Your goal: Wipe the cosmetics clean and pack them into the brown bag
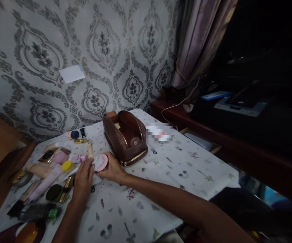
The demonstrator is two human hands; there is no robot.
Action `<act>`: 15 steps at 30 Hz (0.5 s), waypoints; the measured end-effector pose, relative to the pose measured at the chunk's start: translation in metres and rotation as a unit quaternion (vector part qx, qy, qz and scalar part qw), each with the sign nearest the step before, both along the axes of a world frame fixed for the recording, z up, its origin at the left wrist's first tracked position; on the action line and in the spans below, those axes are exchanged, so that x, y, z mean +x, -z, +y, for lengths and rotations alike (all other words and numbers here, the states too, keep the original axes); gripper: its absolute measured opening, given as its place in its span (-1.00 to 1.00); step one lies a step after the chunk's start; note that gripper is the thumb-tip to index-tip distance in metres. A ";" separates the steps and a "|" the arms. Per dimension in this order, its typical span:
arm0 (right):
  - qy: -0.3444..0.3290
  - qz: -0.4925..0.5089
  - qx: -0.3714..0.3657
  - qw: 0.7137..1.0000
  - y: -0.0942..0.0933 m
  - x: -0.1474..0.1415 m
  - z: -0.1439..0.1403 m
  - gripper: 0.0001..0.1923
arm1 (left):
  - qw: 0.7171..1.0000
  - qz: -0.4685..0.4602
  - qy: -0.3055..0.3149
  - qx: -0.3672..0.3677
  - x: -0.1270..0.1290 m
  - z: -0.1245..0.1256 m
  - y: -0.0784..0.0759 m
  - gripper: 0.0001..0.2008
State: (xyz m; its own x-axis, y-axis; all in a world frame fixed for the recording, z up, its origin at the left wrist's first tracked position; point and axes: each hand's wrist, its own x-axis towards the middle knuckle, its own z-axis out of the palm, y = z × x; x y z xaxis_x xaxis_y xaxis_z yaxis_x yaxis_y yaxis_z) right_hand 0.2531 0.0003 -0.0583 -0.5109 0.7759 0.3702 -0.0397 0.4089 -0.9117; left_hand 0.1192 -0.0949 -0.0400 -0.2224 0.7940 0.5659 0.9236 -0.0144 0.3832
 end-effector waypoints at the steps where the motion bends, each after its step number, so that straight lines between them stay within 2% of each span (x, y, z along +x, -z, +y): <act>1: -0.002 0.005 -0.012 1.000 0.001 0.001 0.000 -0.30 | 1.000 -0.012 0.004 -0.004 0.002 0.000 0.000 -0.62; 7: -0.041 0.051 -0.091 0.994 0.003 0.002 0.002 -0.22 | 0.994 -0.110 0.007 -0.019 0.009 0.002 0.000 -0.56; 15: -0.090 0.055 -0.110 0.988 0.003 0.003 0.011 -0.06 | 0.958 -0.284 0.000 -0.038 0.010 0.008 0.008 -0.49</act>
